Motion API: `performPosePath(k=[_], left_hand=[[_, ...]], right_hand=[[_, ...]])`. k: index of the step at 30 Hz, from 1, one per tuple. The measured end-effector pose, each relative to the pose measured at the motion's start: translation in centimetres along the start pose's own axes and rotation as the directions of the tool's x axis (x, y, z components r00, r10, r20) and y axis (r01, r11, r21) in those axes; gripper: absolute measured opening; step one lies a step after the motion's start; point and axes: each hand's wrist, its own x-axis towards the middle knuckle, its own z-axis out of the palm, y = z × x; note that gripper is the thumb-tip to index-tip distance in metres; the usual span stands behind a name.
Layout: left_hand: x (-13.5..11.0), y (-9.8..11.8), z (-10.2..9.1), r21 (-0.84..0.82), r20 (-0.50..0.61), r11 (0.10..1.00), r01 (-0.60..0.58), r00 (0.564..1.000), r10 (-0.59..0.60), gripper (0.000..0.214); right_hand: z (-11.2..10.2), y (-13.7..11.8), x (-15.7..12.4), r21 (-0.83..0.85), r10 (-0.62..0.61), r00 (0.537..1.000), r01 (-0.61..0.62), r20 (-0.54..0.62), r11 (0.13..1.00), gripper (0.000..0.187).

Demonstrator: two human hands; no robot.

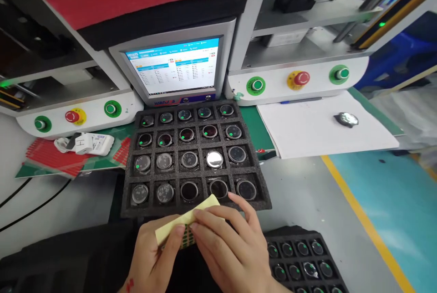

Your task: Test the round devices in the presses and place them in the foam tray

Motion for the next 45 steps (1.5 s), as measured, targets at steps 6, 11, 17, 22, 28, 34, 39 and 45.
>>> performPosePath(k=[6, 11, 17, 22, 28, 34, 39, 45], left_hand=[[1.0, -0.8, -1.4, -0.134, 0.239, 0.941, 0.31, 0.932, -0.273, 0.036], [0.1, -2.3, -1.8, -0.106, 0.08, 0.886, 0.452, 0.892, -0.445, 0.028], [-0.3, -3.2, -1.5, -0.112, 0.107, 0.804, 0.584, 0.812, -0.574, 0.036], [0.5, -3.2, -1.5, -0.125, 0.126, 0.767, 0.629, 0.777, -0.617, 0.043], [1.0, -2.8, -1.1, -0.194, 0.071, 0.745, 0.639, 0.766, -0.639, 0.045], [1.0, -2.4, -0.9, -0.23, 0.035, 0.738, 0.634, 0.763, -0.645, 0.04], [0.8, -1.8, -0.8, -0.284, 0.074, 0.772, 0.568, 0.816, -0.573, 0.031], [1.1, -0.9, -0.9, -0.301, 0.129, 0.823, 0.481, 0.876, -0.465, 0.034]], right_hand=[[-0.1, 5.9, 1.2, 0.022, 0.331, 0.936, -0.331, -0.121, 0.943, 0.012], [-0.4, 13.0, 2.7, 0.009, 0.625, 0.77, -0.631, 0.127, 0.776, 0.031], [0.4, 12.9, 3.1, -0.064, 0.654, 0.705, -0.665, 0.275, 0.744, 0.031], [0.8, 13.1, 3.6, -0.143, 0.695, 0.658, -0.688, 0.29, 0.711, 0.026], [0.4, 13.8, 3.8, -0.157, 0.721, 0.656, -0.706, 0.224, 0.69, 0.027], [-0.3, 5.2, 3.8, 0.077, 0.17, 0.982, -0.177, 0.084, 0.981, 0.01], [1.7, 0.8, 3.5, 0.225, -0.052, 0.987, 0.017, 0.15, 0.974, 0.01], [2.4, 0.9, 3.1, 0.213, -0.045, 0.987, 0.011, 0.155, 0.977, 0.014]])
